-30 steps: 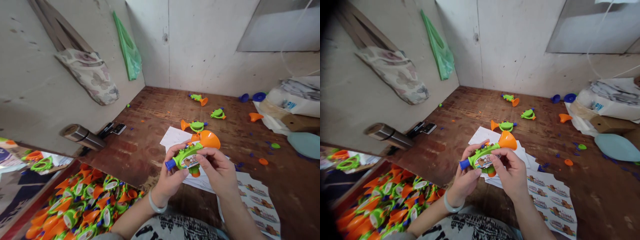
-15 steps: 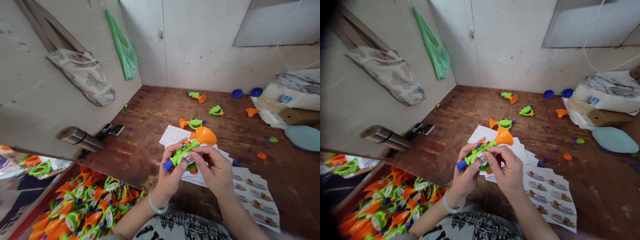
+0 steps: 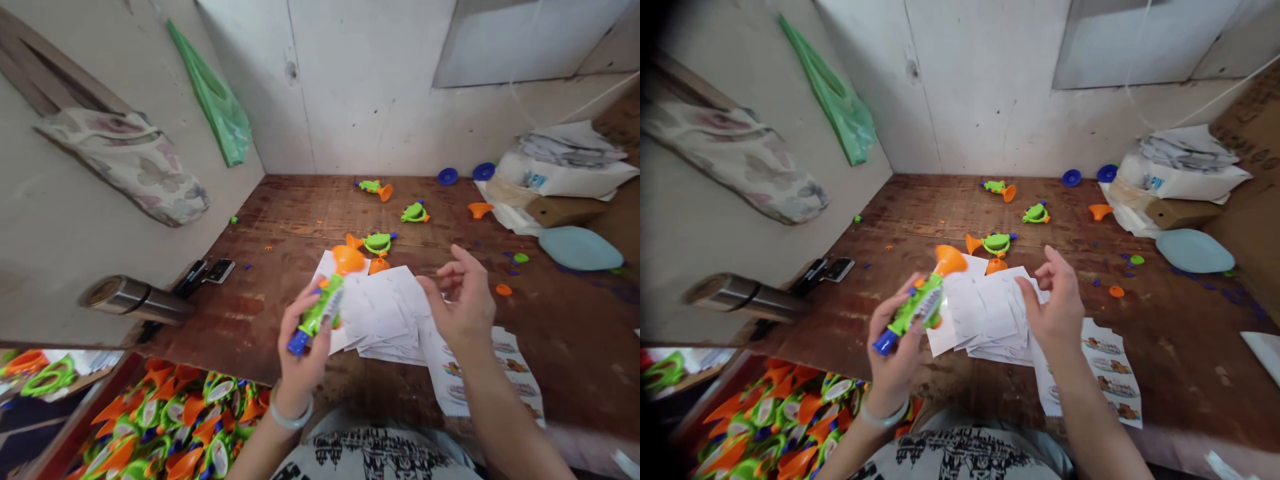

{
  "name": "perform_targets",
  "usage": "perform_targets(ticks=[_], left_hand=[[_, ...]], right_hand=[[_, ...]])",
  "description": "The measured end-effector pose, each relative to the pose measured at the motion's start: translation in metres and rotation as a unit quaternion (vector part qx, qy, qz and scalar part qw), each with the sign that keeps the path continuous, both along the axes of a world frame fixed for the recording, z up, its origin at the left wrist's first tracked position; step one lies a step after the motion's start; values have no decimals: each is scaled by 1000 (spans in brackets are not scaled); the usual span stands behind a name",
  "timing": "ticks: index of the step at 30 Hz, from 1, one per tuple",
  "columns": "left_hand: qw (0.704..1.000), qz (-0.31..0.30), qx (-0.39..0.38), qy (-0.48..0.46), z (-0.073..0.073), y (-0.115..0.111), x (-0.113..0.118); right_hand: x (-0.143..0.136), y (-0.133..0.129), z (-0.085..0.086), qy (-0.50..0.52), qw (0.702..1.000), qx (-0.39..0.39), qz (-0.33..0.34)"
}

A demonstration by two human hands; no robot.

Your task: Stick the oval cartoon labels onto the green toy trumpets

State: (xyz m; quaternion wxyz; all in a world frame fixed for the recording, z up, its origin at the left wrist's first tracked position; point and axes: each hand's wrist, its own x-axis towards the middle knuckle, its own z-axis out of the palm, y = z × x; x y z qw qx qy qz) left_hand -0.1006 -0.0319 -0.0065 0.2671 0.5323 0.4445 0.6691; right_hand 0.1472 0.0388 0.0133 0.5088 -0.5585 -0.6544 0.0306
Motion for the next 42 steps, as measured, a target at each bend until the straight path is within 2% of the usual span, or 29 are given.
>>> perform_targets(ticks=[1, 3, 5, 7, 8, 9, 11, 13, 16, 18, 21, 24, 26, 29, 31, 33, 35, 37, 39, 42], left_hand=[[996, 50, -6, 74, -6, 2, -17], [969, 77, -69, 225, -20, 8, -47], [899, 66, -181, 394, -36, 10, -64], [809, 47, -258, 526, -50, 7, -64], [774, 36, -272, 570, -56, 4, -59], [751, 21, -271, 602, -62, 0, -52], [730, -7, -246, 637, -72, -8, -37], [727, -24, -217, 650, -82, -13, -28], [740, -42, -182, 646, -94, -13, -33], [749, -58, -169, 637, -100, -9, -40], [758, -68, -159, 629, -107, -5, -44], [762, -49, -149, 628, -114, -9, -36], [764, -39, -146, 627, -119, -13, -31], [768, -56, -152, 620, -123, -14, -34], [777, -74, -160, 604, -118, -9, -39], [798, -74, -153, 579, -106, -2, -37], [820, -51, -124, 556, -90, 7, -23], [824, -32, -97, 557, -74, 18, 1], [791, -90, -96, 598, -62, 29, 29], [708, -222, -151, 653, -53, 44, 58]], right_hand=[[17, 0, -7, -10, 999, -31, -8], [49, -8, -22, -55, 993, -108, -7], [71, -22, -39, -105, 978, -180, 11], [83, -37, -54, -137, 964, -228, 28], [85, -43, -60, -149, 959, -239, 29], [85, -47, -65, -160, 957, -242, 27], [84, -52, -69, -184, 955, -234, 18], [86, -52, -66, -207, 951, -228, 9], [103, -53, -53, -227, 943, -245, -2], [117, -60, -43, -232, 934, -269, 22], [127, -77, -33, -245, 914, -307, 102], [119, -96, -37, -280, 882, -356, 132], [112, -105, -46, -308, 862, -385, 119], [109, -113, -60, -337, 851, -388, 104], [113, -116, -65, -342, 853, -375, 117], [119, -119, -66, -338, 855, -367, 140], [123, -121, -64, -332, 858, -359, 158], [125, -124, -63, -324, 869, -336, 164], [127, -127, -65, -308, 887, -303, 160], [134, -128, -73, -271, 912, -271, 148]])
